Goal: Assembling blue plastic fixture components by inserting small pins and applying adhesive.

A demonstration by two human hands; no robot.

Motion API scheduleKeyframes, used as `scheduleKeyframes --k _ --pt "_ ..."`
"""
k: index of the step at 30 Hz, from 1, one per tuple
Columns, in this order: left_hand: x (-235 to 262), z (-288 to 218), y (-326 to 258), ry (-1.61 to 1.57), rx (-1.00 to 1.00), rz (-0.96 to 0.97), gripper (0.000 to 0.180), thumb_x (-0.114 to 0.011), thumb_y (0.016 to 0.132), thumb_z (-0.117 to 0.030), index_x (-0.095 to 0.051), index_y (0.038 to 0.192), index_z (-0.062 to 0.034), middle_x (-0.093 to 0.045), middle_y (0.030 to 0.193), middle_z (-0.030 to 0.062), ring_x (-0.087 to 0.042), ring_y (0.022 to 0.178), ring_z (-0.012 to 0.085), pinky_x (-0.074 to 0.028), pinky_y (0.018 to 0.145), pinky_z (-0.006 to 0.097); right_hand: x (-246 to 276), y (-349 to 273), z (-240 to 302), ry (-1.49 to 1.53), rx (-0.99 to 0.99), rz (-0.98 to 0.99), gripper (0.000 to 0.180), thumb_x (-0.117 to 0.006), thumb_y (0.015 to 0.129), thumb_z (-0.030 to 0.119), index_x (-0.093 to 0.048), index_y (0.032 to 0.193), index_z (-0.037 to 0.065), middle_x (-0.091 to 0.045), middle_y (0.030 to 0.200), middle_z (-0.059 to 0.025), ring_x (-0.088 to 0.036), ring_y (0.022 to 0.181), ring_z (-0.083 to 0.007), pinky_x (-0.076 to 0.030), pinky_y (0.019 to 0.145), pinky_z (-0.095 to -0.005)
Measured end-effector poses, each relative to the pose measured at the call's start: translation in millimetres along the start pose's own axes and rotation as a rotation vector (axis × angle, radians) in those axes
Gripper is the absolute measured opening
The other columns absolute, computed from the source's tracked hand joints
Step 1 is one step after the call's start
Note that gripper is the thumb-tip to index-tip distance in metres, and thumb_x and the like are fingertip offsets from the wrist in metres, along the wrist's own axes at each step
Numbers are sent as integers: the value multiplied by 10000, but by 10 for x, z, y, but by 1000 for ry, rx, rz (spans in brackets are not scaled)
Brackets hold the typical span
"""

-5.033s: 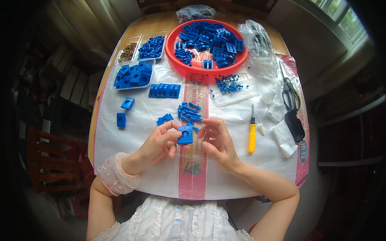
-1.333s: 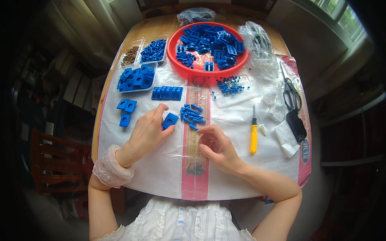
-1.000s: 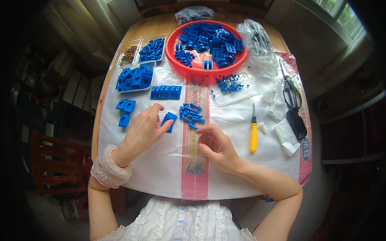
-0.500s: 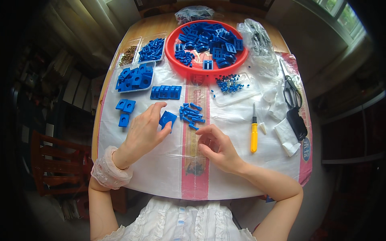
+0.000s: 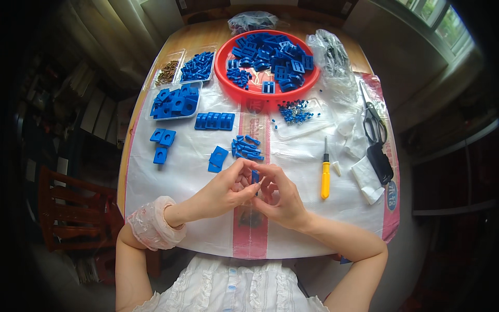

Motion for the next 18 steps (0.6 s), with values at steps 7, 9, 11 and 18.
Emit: scheduleKeyframes --k 7,9,11,18 --pt "48 92 -6 -5 -130 -115 303 -641 924 -70 -452 1155 -14 -580 924 27 -589 797 43 -459 594 180 1 -17 -111 4 -38 53 449 -708 775 -56 -570 1194 27 -623 1070 -71 -631 853 -97 -518 610 -223" --pt "36 194 -18 -240 -38 -94 268 -660 916 -76 -486 1111 -20 -608 921 24 -592 768 36 -459 572 182 -5 -13 -83 35 -75 56 449 -732 785 -34 -562 1196 22 -638 1047 -69 -638 875 -97 -531 631 -227" --pt "28 223 -6 -359 5 -83 226 -674 912 -87 -522 1068 -25 -631 909 20 -591 731 28 -456 547 183 -10 2 -55 109 -102 30 451 -756 786 -8 -558 1190 18 -641 1005 -59 -640 851 -91 -539 645 -228" --pt "23 289 -63 -432 97 -6 145 -642 947 -144 -600 1037 -38 -654 871 5 -571 635 13 -418 495 160 -11 -15 -40 11 -26 114 461 -825 736 39 -562 1115 28 -632 929 -37 -604 719 -71 -483 577 -219"
Point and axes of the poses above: each hand's wrist, its own y-axis towards the middle knuckle, its own x-axis out of the back of the hand, z = x × y, the point moved 6 cm from there along y, towards the middle knuckle
